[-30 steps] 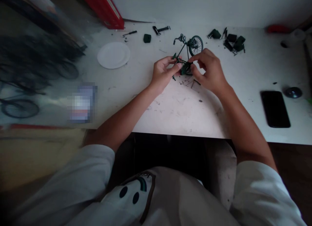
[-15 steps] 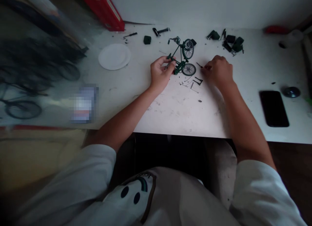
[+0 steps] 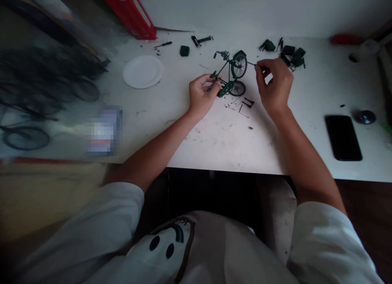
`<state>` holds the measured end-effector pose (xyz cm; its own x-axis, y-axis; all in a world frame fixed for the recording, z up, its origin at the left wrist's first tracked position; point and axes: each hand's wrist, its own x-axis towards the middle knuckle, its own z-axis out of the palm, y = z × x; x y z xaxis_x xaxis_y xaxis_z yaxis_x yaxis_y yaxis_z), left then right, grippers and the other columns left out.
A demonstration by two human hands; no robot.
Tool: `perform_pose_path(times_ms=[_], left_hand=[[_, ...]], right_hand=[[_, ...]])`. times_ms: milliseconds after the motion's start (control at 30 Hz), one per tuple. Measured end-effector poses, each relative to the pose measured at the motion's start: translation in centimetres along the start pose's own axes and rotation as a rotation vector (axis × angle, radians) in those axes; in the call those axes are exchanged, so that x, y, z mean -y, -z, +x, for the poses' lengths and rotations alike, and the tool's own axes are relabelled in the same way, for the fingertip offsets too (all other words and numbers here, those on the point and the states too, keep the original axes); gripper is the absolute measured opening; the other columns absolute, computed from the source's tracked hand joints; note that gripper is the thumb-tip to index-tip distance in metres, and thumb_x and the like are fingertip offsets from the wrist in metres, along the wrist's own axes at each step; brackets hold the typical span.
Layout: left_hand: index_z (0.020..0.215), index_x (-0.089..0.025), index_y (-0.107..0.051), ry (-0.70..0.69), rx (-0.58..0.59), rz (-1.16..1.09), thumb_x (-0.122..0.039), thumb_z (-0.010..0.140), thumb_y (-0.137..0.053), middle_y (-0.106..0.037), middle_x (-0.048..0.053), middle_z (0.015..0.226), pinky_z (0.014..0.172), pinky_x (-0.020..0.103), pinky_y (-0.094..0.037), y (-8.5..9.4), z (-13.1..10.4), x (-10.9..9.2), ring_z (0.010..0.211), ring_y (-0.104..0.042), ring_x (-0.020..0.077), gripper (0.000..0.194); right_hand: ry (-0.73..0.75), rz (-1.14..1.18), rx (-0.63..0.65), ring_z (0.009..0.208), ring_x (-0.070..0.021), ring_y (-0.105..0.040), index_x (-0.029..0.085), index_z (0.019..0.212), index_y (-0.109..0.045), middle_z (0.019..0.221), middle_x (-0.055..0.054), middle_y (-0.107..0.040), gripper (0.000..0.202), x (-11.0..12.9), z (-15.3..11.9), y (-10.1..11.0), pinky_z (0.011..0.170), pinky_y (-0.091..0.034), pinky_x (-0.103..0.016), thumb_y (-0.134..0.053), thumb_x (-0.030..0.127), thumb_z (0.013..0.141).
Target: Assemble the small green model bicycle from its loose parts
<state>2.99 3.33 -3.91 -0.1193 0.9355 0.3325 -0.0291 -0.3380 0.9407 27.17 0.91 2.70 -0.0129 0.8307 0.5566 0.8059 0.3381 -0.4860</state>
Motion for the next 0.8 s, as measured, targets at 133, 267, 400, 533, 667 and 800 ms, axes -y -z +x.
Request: perform_pose_path(times_ms=[133,267,400,533,667,800], left_hand=[[0.107,-0.021,-0.085,-0.015,0.018,0.063,-0.035,0.092,-0.084,-0.086,0.006,0.1,0.075,0.024,-0.067,0.0,-0.6,-0.5,0.088,-0.078,0.0155,0.02],[0.109,-0.02,-0.085,-0.041,0.027,0.121,-0.031,0.092,-0.084,-0.085,0.006,0.097,0.07,0.023,-0.063,0.0,-1.1,-0.7,0.078,-0.075,0.0139,0.021],[0.11,-0.019,-0.084,-0.048,0.048,0.166,-0.026,0.093,-0.082,-0.086,0.008,0.101,0.07,0.024,-0.064,-0.1,-1.4,-0.8,0.077,-0.077,0.0149,0.019],[0.112,-0.019,-0.083,-0.06,0.049,0.173,-0.02,0.094,-0.079,-0.088,0.007,0.105,0.068,0.023,-0.063,-0.2,-1.5,-0.6,0.077,-0.078,0.0146,0.019],[0.113,-0.02,-0.083,-0.099,0.063,0.173,-0.02,0.095,-0.079,-0.087,0.007,0.106,0.069,0.024,-0.063,-0.1,-1.4,-0.1,0.079,-0.079,0.0148,0.018],[0.113,-0.02,-0.083,-0.111,0.063,0.152,-0.026,0.097,-0.081,-0.088,0.008,0.107,0.069,0.024,-0.065,-0.1,-1.4,0.3,0.079,-0.08,0.015,0.017]], right_hand=[[0.109,0.077,-0.027,0.099,-0.0301,-0.077,0.035,0.124,-0.083,0.12,-0.01,-0.086,0.063,1.6,-1.4,-0.9,0.081,-0.059,-0.051,-0.046,0.085,0.113],[0.198,0.129,0.023,0.097,-0.031,-0.082,0.031,0.124,-0.086,0.114,-0.01,-0.088,0.053,2.1,-2.4,-2.0,0.08,-0.064,-0.047,-0.054,0.074,0.116],[0.294,0.199,0.0,0.094,-0.0288,-0.083,0.028,0.123,-0.086,0.112,-0.011,-0.088,0.047,1.9,-2.6,-2.6,0.076,-0.065,-0.042,-0.057,0.064,0.119],[0.346,0.219,-0.024,0.095,-0.0276,-0.084,0.028,0.12,-0.087,0.107,-0.01,-0.088,0.045,2.1,-2.4,-2.7,0.076,-0.065,-0.04,-0.056,0.06,0.12],[0.425,0.181,-0.113,0.085,-0.0242,-0.083,0.025,0.112,-0.087,0.097,-0.008,-0.088,0.041,2.7,-2.2,-2.5,0.073,-0.065,-0.038,-0.055,0.051,0.122],[0.451,0.196,-0.14,0.086,-0.0244,-0.084,0.025,0.114,-0.087,0.099,-0.009,-0.088,0.039,2.6,-2.2,-2.5,0.075,-0.066,-0.038,-0.055,0.047,0.122]])
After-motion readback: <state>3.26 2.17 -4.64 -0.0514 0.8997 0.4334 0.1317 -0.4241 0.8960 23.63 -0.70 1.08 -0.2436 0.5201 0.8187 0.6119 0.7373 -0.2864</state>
